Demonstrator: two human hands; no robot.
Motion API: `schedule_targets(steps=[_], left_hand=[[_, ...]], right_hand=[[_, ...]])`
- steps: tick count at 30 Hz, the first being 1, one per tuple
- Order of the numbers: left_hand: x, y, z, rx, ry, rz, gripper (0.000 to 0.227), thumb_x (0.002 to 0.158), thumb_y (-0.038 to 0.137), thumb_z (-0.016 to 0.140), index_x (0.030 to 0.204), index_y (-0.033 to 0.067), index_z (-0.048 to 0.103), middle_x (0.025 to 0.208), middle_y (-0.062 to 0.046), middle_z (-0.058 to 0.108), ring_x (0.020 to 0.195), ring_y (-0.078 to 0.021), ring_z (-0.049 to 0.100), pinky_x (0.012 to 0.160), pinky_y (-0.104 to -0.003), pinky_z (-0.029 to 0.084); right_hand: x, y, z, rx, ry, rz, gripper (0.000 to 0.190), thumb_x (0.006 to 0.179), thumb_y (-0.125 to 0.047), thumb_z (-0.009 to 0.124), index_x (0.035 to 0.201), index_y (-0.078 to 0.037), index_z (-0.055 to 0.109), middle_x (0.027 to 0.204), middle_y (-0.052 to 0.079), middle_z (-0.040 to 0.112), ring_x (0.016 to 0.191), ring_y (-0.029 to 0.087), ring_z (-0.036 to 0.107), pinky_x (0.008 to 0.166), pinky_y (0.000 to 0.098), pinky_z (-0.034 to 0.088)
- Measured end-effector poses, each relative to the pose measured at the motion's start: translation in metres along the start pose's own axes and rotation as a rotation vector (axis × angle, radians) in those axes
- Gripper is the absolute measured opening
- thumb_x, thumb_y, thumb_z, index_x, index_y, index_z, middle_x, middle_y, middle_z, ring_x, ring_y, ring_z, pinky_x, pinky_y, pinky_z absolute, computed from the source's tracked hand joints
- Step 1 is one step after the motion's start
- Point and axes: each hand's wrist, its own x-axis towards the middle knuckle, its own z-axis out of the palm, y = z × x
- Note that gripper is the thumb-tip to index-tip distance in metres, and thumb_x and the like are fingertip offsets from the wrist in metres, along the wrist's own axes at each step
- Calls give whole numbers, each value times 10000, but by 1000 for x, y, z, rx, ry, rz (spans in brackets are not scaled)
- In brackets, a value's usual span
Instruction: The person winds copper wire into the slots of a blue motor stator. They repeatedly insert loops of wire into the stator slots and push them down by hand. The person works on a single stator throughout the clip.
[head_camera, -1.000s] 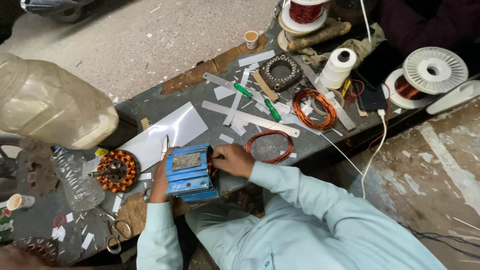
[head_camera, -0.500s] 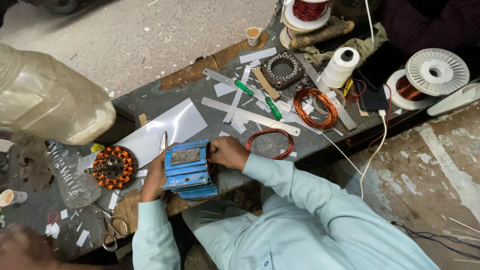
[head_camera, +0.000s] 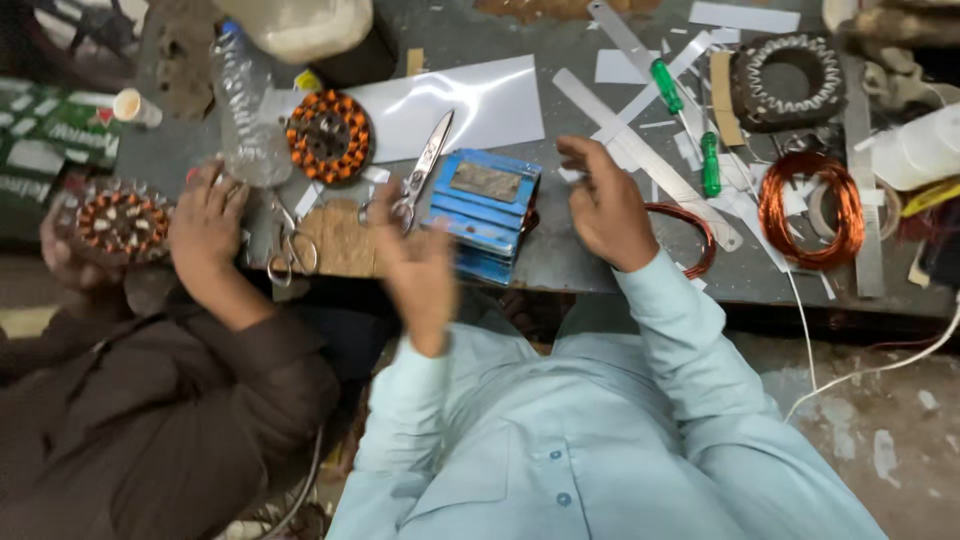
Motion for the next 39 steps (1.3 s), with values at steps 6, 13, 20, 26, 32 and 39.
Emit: schedule_targets(steps=[6, 13, 20, 26, 32, 39], left_hand=[[19, -20, 35, 329, -156, 426, 518, 824, -8, 537, 1335, 74, 551, 1446, -129, 585, 1455, -308, 437, 1294, -455, 292], [78, -43, -7, -365, -484, 169, 630, 789, -10, 505, 1416, 55, 505, 1606, -150, 461, 1549, -310, 387, 1366, -473, 230], [24, -25, -39, 293, 55, 505, 257, 1023, 44, 681, 1277, 28, 645, 1331, -142, 660, 1278, -298, 614, 1182, -441, 426], [-44, -23, -47, 268, -57, 429, 116, 936, 23, 710, 1050, 7, 723, 1103, -133, 724, 1013, -249, 695, 871, -342, 563], [-58, -47, -12, 169, -90, -88, 199, 1002, 179, 652, 1020, -5, 724, 894, -84, 773, 677, -121, 713, 614, -275, 550], [-43, -79, 10, -41, 113, -336, 291, 997, 202, 657, 820, -12, 743, 711, -44, 749, 524, -64, 625, 499, -260, 474]], right_hand=[[-9, -17, 12, -130, -88, 113, 531, 866, 19, 502, 1390, -2, 589, 1238, 249, 688, 1154, 388, 693, 1003, 412, 541], [-62, -31, 22, -203, 7, -77, 424, 951, -72, 707, 1348, 14, 585, 1414, 270, 588, 1271, 423, 628, 1074, 461, 511], [-60, -15, 73, -741, -50, -306, 297, 865, -157, 817, 1151, -111, 749, 1540, 297, 318, 1424, 504, 362, 1170, 589, 339], [-59, -4, 80, -771, -20, -302, 220, 911, -91, 805, 1126, -119, 764, 1570, 260, 310, 1476, 488, 351, 1236, 563, 349], [-56, -6, 81, -714, -18, -316, 250, 922, -105, 819, 1166, -86, 769, 1569, 270, 308, 1471, 506, 348, 1239, 565, 349], [-57, -5, 85, -736, -5, -330, 209, 909, -110, 835, 1098, -77, 752, 1587, 285, 297, 1479, 502, 346, 1224, 580, 344]])
